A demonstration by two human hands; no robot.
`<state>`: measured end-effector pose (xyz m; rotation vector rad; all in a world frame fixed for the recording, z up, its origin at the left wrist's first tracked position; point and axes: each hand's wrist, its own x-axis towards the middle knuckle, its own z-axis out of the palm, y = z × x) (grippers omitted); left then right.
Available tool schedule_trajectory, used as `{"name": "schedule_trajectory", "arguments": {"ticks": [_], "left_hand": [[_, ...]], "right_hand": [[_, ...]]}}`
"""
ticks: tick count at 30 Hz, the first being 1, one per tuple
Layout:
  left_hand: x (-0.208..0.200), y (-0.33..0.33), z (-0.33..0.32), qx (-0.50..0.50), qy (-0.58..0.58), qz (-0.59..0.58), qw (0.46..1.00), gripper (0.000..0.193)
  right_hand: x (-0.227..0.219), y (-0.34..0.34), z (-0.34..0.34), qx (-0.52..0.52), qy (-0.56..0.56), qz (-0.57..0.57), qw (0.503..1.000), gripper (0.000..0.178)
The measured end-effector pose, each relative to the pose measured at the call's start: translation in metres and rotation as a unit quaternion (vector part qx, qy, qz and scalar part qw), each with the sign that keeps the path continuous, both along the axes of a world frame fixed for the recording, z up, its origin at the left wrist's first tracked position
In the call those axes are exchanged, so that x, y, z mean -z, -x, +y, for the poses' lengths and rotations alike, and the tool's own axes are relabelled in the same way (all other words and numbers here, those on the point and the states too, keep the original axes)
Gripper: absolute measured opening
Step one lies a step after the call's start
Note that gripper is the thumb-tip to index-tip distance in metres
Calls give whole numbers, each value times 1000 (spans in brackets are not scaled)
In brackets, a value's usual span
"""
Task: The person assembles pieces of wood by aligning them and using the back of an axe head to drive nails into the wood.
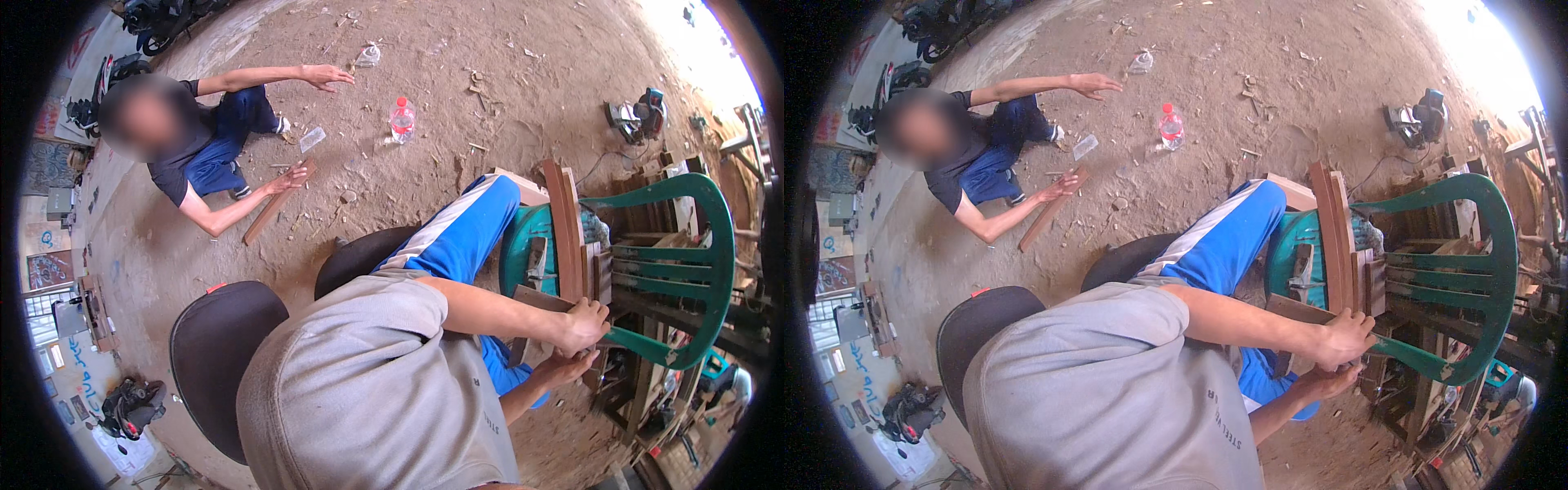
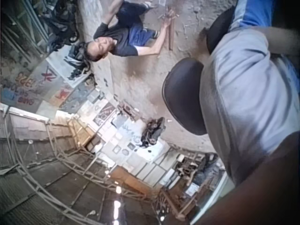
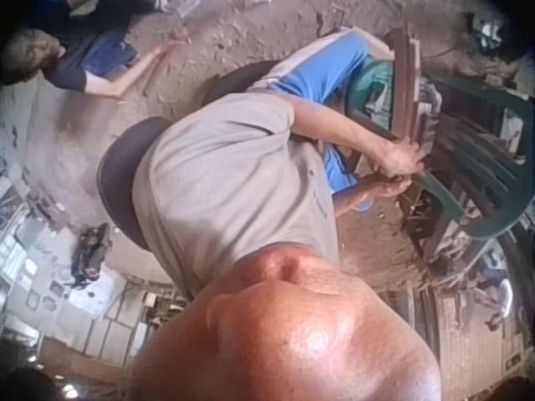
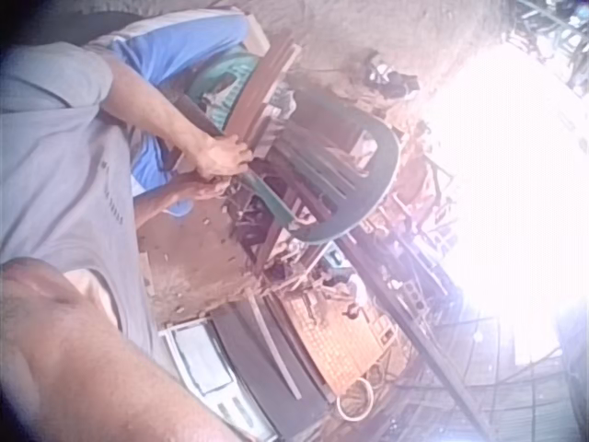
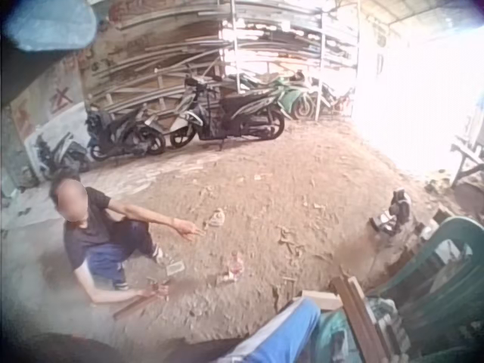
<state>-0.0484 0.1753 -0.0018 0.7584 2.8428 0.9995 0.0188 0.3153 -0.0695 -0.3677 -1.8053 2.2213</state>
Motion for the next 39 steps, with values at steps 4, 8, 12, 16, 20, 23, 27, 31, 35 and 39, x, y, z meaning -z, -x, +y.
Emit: {"name": "schedule_trajectory", "arguments": {"ticks": [4,8,12,16,20,23,27,31,35,39], "left_hand": [[0,10,-2,46,6,-15,999,76],[-2,18,-3,91,0,-23,996,79],[-4,16,-6,66,-10,-25,997,80],[-1,10,-2,32,-22,-14,999,81],[6,1,2,7,-35,24,999,80],[4,0,3,24,-41,26,999,78],[-3,8,2,19,-21,12,1000,70],[-15,20,-6,42,-44,17,998,67],[-20,15,1,33,-71,15,997,69],[-19,15,4,73,-78,9,994,62]], "right_hand": [[5,-3,5,29,-122,-1,992,55],[11,-9,14,57,-499,35,864,51],[7,1,10,79,-109,4,991,52],[-5,-2,-12,106,-247,10,963,48],[-5,-4,-19,147,-308,27,939,45],[-10,-4,-20,153,-196,3,969,45],[-27,0,-30,120,-177,44,976,48],[-41,7,-34,155,-199,-26,967,36],[-59,3,-38,137,-10,-40,990,31],[-48,3,-34,143,-4,18,990,36]]}}
